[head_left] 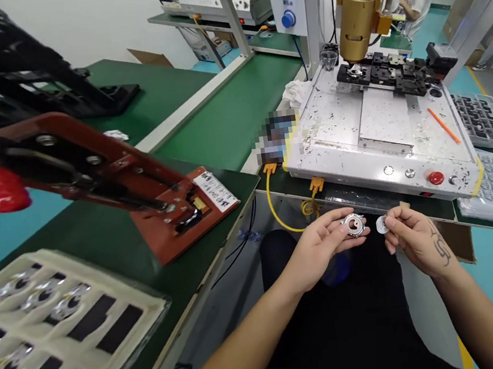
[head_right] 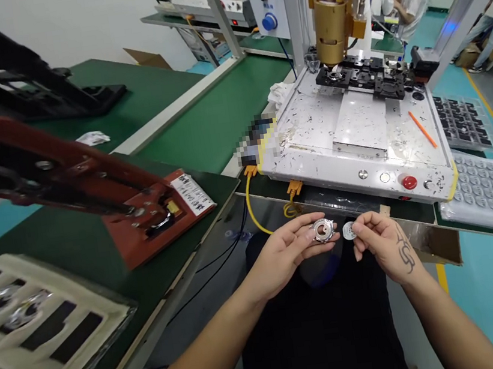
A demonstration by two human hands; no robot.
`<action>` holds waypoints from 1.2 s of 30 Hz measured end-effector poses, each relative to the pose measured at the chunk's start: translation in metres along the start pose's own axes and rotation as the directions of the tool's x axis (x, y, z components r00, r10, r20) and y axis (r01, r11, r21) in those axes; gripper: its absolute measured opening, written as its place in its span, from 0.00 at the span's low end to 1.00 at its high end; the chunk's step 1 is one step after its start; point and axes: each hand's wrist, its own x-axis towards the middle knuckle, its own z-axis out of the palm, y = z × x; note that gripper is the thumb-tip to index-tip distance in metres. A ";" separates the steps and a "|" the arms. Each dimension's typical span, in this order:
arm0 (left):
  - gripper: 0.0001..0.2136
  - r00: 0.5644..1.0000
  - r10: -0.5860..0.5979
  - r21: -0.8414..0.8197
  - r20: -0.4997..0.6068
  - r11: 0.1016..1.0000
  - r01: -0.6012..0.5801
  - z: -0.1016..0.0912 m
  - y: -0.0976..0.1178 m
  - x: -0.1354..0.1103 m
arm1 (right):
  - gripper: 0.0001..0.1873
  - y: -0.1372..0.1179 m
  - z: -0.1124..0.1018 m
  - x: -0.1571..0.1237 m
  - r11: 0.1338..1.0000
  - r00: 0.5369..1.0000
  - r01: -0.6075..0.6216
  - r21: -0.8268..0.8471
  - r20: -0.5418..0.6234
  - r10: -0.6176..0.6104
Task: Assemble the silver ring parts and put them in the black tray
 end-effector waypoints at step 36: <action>0.22 0.996 0.087 0.063 0.023 0.994 -0.088 0.004 0.007 -0.024 | 0.16 -0.017 0.041 0.001 0.820 0.967 0.245 -0.516 0.192 -0.169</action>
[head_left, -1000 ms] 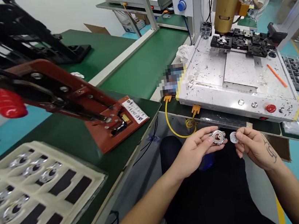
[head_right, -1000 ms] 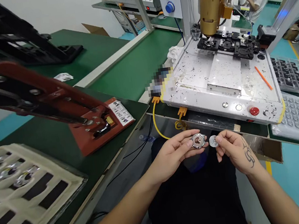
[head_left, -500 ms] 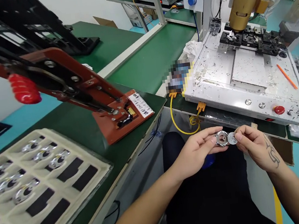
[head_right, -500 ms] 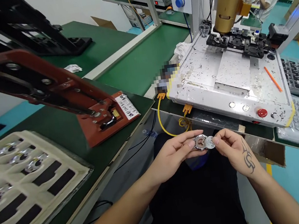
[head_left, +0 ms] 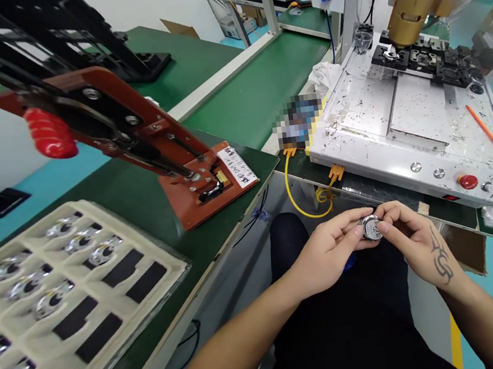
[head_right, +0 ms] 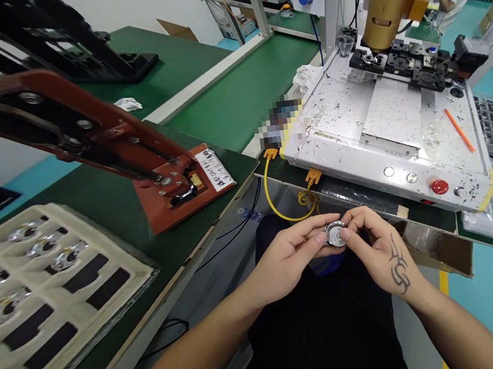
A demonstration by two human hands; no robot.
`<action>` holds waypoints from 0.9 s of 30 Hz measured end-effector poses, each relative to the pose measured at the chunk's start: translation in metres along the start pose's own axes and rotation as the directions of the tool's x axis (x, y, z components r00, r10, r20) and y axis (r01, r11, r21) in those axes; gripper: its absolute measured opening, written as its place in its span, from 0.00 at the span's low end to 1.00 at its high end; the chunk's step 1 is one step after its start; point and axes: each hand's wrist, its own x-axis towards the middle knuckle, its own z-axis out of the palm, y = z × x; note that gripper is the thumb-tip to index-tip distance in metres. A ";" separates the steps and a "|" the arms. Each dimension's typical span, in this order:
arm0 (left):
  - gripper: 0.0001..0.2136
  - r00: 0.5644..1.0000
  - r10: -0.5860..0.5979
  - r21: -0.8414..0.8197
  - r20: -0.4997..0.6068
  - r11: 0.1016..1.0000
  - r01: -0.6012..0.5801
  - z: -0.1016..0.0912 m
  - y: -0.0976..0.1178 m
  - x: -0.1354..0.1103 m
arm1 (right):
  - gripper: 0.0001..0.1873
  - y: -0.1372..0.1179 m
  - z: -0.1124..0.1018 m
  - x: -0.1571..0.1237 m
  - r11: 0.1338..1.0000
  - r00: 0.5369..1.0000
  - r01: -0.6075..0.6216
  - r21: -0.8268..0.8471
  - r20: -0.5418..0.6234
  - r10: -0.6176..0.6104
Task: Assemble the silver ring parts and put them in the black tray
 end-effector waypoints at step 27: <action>0.20 0.974 0.224 0.500 -0.037 0.848 -0.176 0.001 -0.012 -0.003 | 0.07 0.010 0.006 0.003 0.928 0.964 0.196 -0.316 -0.113 -0.242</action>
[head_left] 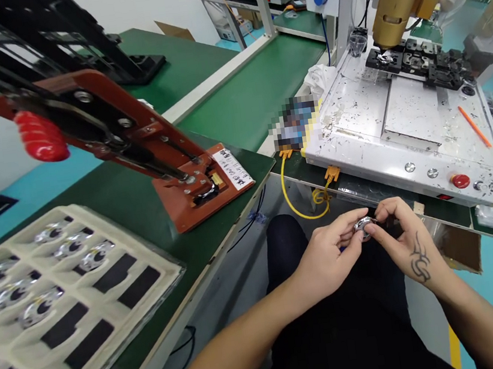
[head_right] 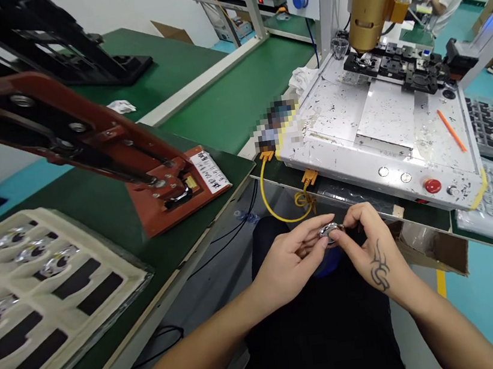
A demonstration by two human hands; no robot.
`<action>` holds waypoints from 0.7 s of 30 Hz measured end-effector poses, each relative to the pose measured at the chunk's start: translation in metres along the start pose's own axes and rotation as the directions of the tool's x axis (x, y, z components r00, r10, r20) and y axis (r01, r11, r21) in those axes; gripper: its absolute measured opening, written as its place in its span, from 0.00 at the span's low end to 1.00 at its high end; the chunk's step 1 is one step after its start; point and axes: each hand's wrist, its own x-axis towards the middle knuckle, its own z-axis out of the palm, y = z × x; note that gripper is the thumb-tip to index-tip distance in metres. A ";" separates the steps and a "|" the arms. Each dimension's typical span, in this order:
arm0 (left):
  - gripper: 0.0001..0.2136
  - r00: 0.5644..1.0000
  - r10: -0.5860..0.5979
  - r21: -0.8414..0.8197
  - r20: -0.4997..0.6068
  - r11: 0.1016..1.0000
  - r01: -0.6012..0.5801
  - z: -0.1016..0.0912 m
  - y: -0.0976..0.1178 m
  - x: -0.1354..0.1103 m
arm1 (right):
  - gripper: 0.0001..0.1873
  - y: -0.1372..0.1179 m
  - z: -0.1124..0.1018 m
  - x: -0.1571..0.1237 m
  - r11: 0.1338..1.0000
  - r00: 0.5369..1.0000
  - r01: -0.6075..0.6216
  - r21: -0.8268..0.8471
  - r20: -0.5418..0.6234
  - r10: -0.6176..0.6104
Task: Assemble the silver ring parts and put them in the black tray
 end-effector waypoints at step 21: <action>0.13 0.989 -0.058 -0.126 -0.135 0.991 0.041 -0.019 0.020 -0.004 | 0.18 -0.011 0.027 0.012 0.790 0.945 -0.321 0.523 0.232 0.231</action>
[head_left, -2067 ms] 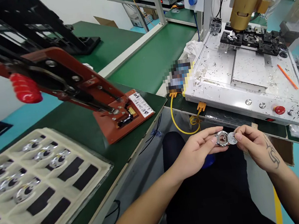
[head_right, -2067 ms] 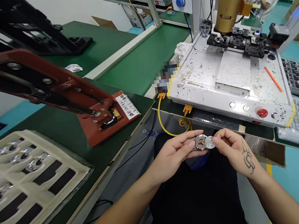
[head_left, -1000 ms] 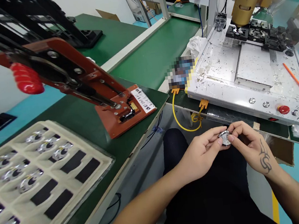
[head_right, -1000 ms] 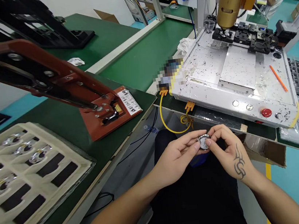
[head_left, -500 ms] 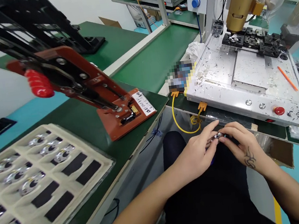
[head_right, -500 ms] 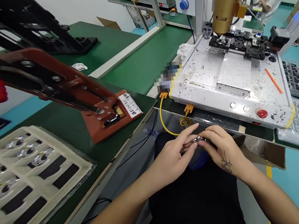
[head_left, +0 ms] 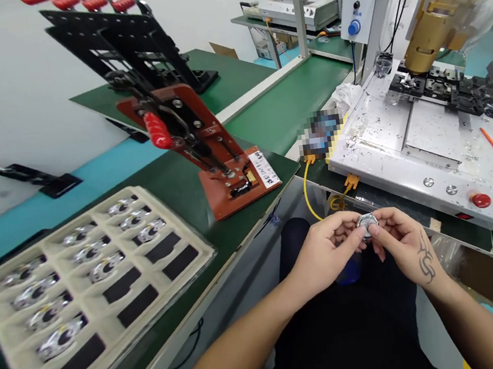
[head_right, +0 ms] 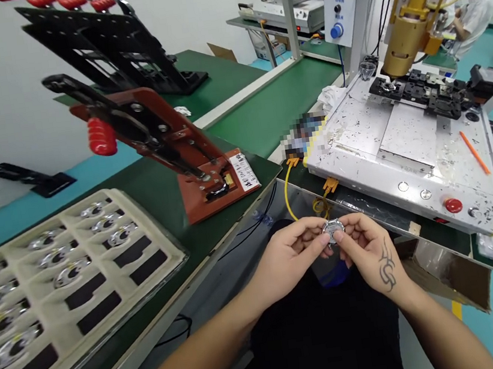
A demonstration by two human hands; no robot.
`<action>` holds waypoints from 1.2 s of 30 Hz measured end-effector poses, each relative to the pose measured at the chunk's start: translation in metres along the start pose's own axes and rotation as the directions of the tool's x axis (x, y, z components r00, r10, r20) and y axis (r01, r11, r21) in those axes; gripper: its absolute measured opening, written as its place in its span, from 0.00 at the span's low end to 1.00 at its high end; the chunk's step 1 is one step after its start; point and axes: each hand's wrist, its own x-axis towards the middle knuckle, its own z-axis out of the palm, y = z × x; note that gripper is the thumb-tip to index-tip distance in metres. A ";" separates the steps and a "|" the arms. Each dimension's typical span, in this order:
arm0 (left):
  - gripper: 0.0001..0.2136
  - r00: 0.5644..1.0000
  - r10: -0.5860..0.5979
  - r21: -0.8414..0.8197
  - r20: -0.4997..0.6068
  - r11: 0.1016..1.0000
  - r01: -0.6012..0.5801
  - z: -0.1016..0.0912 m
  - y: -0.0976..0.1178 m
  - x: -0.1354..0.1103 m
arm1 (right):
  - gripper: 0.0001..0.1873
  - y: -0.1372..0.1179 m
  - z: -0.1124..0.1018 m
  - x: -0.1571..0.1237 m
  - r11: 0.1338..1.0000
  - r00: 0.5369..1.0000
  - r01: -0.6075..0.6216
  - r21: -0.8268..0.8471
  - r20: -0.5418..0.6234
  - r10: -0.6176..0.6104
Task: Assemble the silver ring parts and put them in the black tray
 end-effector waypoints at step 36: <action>0.08 0.484 0.832 0.798 -0.272 0.476 -0.369 -0.223 0.243 0.060 | 0.18 -0.027 0.117 0.172 0.702 0.738 0.634 -0.324 0.525 -0.424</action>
